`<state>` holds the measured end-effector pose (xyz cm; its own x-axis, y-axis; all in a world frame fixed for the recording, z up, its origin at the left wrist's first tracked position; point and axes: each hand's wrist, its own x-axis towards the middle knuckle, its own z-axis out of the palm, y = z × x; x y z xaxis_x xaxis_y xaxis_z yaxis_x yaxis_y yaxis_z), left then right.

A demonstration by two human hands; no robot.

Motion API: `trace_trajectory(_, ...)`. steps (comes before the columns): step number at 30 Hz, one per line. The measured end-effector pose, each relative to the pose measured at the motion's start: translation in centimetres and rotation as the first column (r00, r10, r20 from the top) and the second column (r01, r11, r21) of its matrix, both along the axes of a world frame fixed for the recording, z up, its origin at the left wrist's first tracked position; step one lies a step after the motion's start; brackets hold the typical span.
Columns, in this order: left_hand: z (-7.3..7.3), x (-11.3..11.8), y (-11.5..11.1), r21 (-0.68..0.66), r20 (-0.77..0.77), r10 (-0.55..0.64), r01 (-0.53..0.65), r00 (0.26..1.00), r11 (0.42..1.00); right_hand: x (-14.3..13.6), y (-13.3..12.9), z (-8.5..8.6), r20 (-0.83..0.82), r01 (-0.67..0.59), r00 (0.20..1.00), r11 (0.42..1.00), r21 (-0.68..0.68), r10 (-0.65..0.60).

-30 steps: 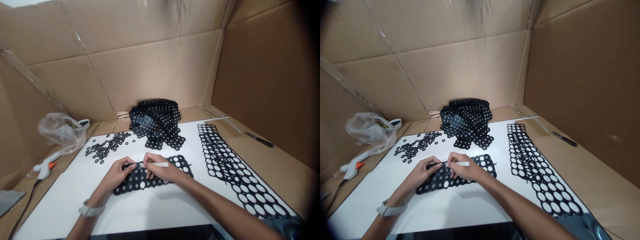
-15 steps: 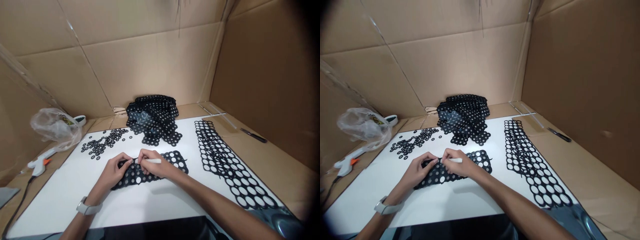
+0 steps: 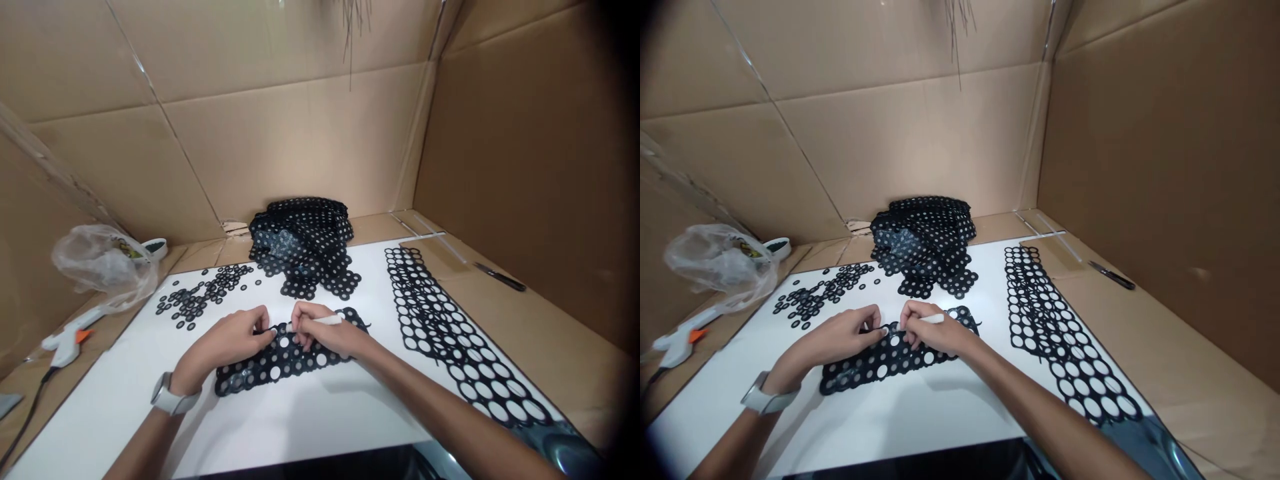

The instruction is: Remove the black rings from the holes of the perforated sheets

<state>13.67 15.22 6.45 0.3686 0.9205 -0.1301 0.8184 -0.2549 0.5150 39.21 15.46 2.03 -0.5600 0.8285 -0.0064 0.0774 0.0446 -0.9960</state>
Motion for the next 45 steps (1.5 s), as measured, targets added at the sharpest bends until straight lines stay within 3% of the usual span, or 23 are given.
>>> trace_trajectory(4,-0.5,1.3,-0.4,-0.008,-0.038,0.073,-0.074,0.997,0.997,0.7,-0.4,0.2,-0.051,0.107,0.993,0.994,0.038,-0.105)
trace_trajectory(8,-1.6,2.1,-0.9,-0.042,0.069,0.033,-0.030,0.997,0.999,1.3,-0.9,0.5,0.000,0.178,0.984,0.980,0.092,-0.179)
trace_trajectory(14,-2.6,1.2,-0.7,-0.099,0.259,-0.037,0.065,0.965,0.993,1.6,-0.3,0.4,0.069,0.014,0.998,0.999,0.036,-0.017)
trace_trajectory(19,-3.1,0.7,-0.3,-0.115,0.317,-0.016,0.055,0.948,0.992,2.2,-0.2,0.5,0.116,-0.039,0.993,0.999,0.035,0.035)
trace_trajectory(23,-3.3,1.1,-0.4,-0.092,0.357,-0.009,0.044,0.934,0.995,2.2,-0.4,0.5,0.174,-0.066,0.984,0.993,0.102,0.047)
trace_trajectory(29,-3.4,1.3,-0.8,-0.026,0.378,-0.010,0.021,0.926,0.999,1.5,-0.6,0.3,0.221,-0.086,0.975,0.932,0.353,0.007)
trace_trajectory(34,-3.3,1.1,-0.6,0.007,0.306,-0.007,0.005,0.952,1.000,2.1,-0.4,0.3,0.140,0.086,0.985,0.992,0.095,-0.099)
trace_trajectory(41,-2.2,3.0,0.2,-0.037,0.175,-0.016,0.022,0.984,0.999,2.9,-0.3,0.1,0.168,0.057,0.983,0.995,0.081,-0.070)
trace_trajectory(45,-2.6,3.5,0.5,-0.043,0.184,-0.038,0.046,0.982,0.998,2.8,-0.3,0.3,0.193,0.047,0.979,0.995,0.088,-0.064)
